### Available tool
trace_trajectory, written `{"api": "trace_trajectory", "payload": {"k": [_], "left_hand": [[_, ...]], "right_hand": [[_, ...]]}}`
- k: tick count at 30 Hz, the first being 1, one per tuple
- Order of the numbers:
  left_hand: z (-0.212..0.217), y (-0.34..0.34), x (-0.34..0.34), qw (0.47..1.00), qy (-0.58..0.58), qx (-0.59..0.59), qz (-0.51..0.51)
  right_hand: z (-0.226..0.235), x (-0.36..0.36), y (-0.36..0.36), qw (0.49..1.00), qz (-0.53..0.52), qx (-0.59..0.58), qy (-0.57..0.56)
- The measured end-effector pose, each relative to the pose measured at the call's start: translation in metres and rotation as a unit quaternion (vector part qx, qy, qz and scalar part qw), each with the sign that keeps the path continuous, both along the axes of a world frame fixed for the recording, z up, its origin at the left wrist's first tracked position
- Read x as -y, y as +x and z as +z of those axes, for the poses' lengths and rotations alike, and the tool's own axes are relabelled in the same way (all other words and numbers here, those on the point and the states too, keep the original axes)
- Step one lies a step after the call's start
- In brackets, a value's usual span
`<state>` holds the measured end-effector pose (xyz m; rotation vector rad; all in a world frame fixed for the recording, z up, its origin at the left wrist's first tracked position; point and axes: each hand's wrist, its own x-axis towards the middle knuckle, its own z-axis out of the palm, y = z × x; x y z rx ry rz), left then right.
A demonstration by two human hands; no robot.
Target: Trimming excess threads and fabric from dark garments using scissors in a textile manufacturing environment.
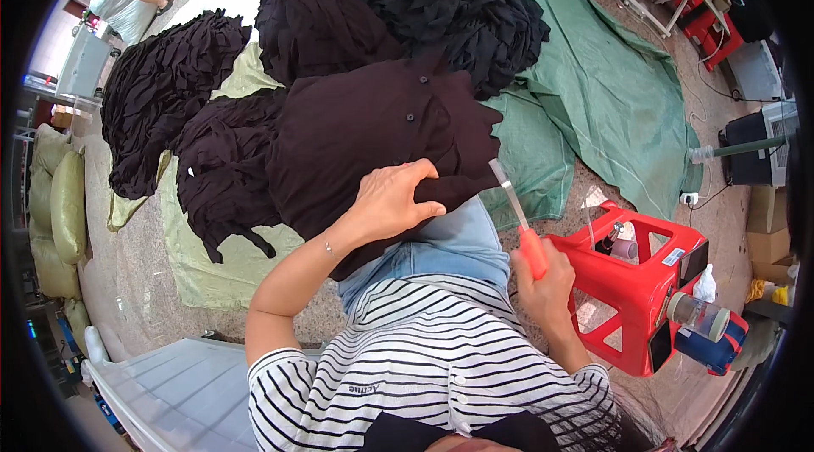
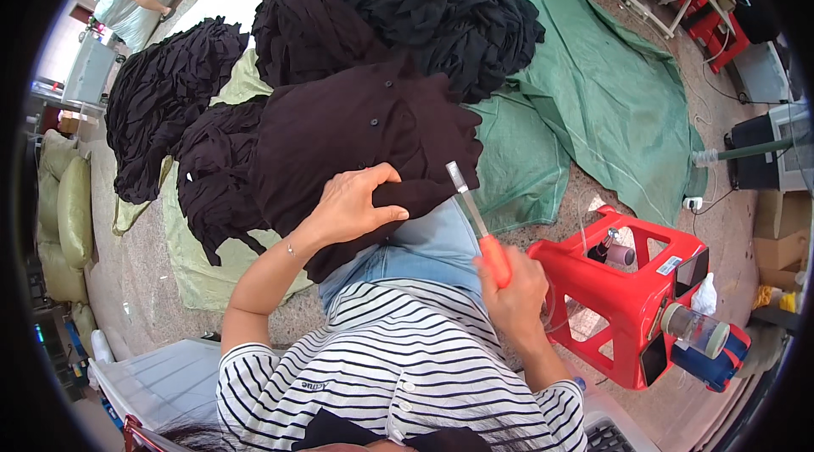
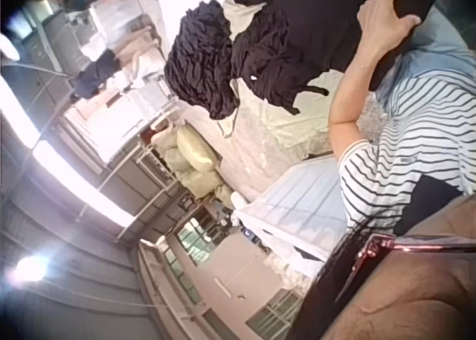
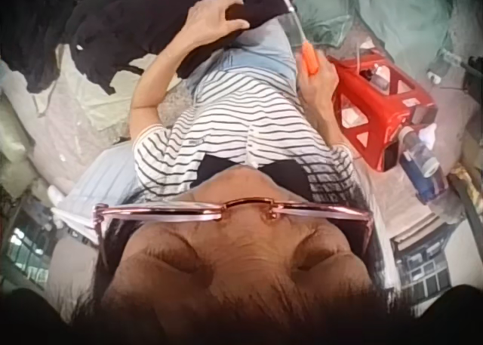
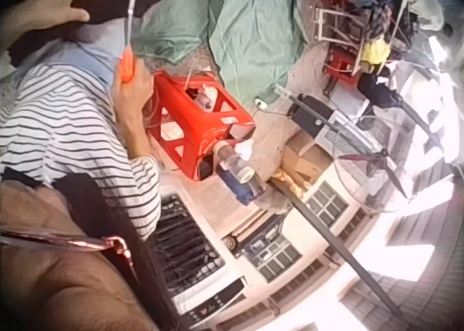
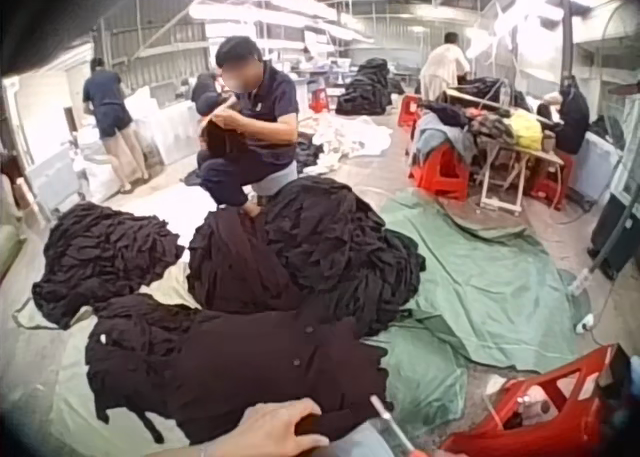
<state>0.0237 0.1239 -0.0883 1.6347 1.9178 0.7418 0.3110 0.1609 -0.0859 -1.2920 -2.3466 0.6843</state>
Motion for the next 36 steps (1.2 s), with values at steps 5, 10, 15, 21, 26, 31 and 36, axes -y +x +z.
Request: {"api": "trace_trajectory", "payload": {"k": [5, 10, 15, 21, 26, 31, 36], "left_hand": [[0.044, -0.076, -0.019, 0.968, 0.220, -0.046, 0.112], [0.018, -0.184, 0.000, 0.856, 0.078, 0.412, 0.303], [0.008, -0.140, -0.075, 0.960, 0.019, 0.178, 0.214], [-0.003, -0.161, -0.103, 0.989, 0.057, 0.040, 0.129], [0.127, -0.234, -0.004, 0.882, 0.229, 0.131, 0.390], [0.180, -0.391, 0.248, 0.689, 0.369, 0.270, 0.562], [0.234, -0.382, 0.383, 0.548, 0.465, 0.123, 0.684]], "right_hand": [[-0.015, -0.030, 0.017, 0.987, -0.132, -0.091, 0.034], [-0.028, -0.047, 0.029, 0.985, -0.161, -0.053, -0.044], [-0.045, -0.052, 0.009, 0.990, -0.132, -0.043, 0.003], [-0.047, -0.054, -0.007, 0.993, -0.112, -0.021, -0.040], [-0.084, -0.073, 0.033, 0.989, -0.122, -0.087, 0.002], [-0.076, -0.096, 0.015, 0.983, -0.143, 0.104, 0.052], [-0.063, -0.126, -0.013, 0.980, -0.150, 0.128, 0.004]]}}
